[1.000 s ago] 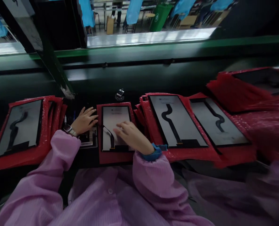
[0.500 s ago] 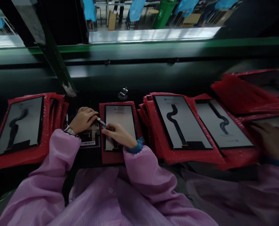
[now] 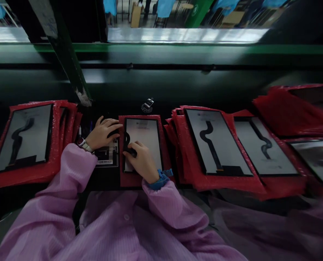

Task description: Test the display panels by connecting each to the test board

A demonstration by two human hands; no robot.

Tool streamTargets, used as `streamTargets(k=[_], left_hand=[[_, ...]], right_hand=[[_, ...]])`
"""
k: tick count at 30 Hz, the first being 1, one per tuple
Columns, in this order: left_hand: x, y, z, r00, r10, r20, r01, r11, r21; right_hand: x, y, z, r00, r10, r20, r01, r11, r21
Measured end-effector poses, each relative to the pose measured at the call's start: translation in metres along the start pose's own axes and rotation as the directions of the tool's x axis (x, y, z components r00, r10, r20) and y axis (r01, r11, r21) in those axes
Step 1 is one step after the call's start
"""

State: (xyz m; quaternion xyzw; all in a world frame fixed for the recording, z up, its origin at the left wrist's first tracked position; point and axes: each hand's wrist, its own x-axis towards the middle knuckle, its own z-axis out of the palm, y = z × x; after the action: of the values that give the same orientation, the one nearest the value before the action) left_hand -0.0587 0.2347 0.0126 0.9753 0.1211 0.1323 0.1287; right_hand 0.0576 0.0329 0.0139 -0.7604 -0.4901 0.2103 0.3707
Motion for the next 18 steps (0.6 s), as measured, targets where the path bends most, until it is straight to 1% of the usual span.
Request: streamTargets(k=[2,4,6,7,8,9,10,11,12,13,14,15,16,17,18], left_hand=[[0.001,0.0,0.001,0.999,0.018,-0.045,-0.018,1.0,0.005],[0.002,0.0,0.0,0.991,0.051,-0.126,-0.05,0.999,0.01],[0.002,0.0,-0.001,0.969,0.104,-0.225,-0.1,0.995,0.029],[0.001,0.001,-0.002,0.953,0.134,-0.272,-0.127,0.991,0.043],[0.001,0.001,-0.003,0.936,0.162,-0.313,-0.152,0.987,0.057],[0.0,0.002,-0.004,0.918,0.187,-0.349,-0.174,0.982,0.069],[0.0,0.003,-0.005,0.902,0.207,-0.378,-0.192,0.978,0.077],[-0.001,0.004,-0.006,0.889,0.221,-0.402,-0.206,0.975,0.08],[-0.001,0.005,-0.007,0.88,0.227,-0.418,-0.214,0.974,0.078],[-0.002,0.006,-0.009,0.878,0.223,-0.424,-0.215,0.974,0.068],[-0.003,0.008,-0.01,0.883,0.211,-0.418,-0.209,0.977,0.051],[-0.003,0.01,-0.011,0.895,0.192,-0.402,-0.196,0.98,0.03],[-0.004,0.011,-0.012,0.912,0.167,-0.376,-0.178,0.984,0.006],[-0.004,0.013,-0.013,0.929,0.142,-0.342,-0.157,0.987,-0.016],[-0.005,0.015,-0.014,0.944,0.123,-0.306,-0.141,0.989,-0.039]], right_hand=[[-0.003,-0.001,0.002,1.0,0.004,-0.014,-0.005,0.999,-0.036],[-0.005,-0.002,0.003,0.999,0.022,-0.05,-0.028,0.992,-0.122],[-0.006,-0.003,0.005,0.992,0.04,-0.117,-0.066,0.973,-0.223],[-0.006,-0.003,0.006,0.988,0.046,-0.15,-0.082,0.966,-0.247],[-0.005,-0.003,0.006,0.984,0.048,-0.17,-0.088,0.968,-0.234],[-0.004,-0.003,0.006,0.984,0.049,-0.172,-0.081,0.98,-0.183],[-0.002,-0.002,0.005,0.987,0.051,-0.153,-0.066,0.994,-0.091],[0.001,-0.001,0.003,0.992,0.052,-0.118,-0.048,0.998,0.037],[0.004,0.0,0.001,0.996,0.049,-0.073,-0.035,0.982,0.184],[0.007,0.001,-0.001,0.999,0.039,-0.029,-0.027,0.946,0.324],[0.011,0.002,-0.003,1.0,0.024,0.004,-0.024,0.899,0.437],[0.014,0.003,-0.006,1.0,0.009,0.028,-0.022,0.86,0.51],[0.017,0.004,-0.008,0.999,-0.005,0.042,-0.018,0.841,0.541],[0.02,0.004,-0.009,0.999,-0.016,0.043,-0.009,0.845,0.535],[0.021,0.004,-0.01,0.999,-0.025,0.029,0.007,0.867,0.498]])
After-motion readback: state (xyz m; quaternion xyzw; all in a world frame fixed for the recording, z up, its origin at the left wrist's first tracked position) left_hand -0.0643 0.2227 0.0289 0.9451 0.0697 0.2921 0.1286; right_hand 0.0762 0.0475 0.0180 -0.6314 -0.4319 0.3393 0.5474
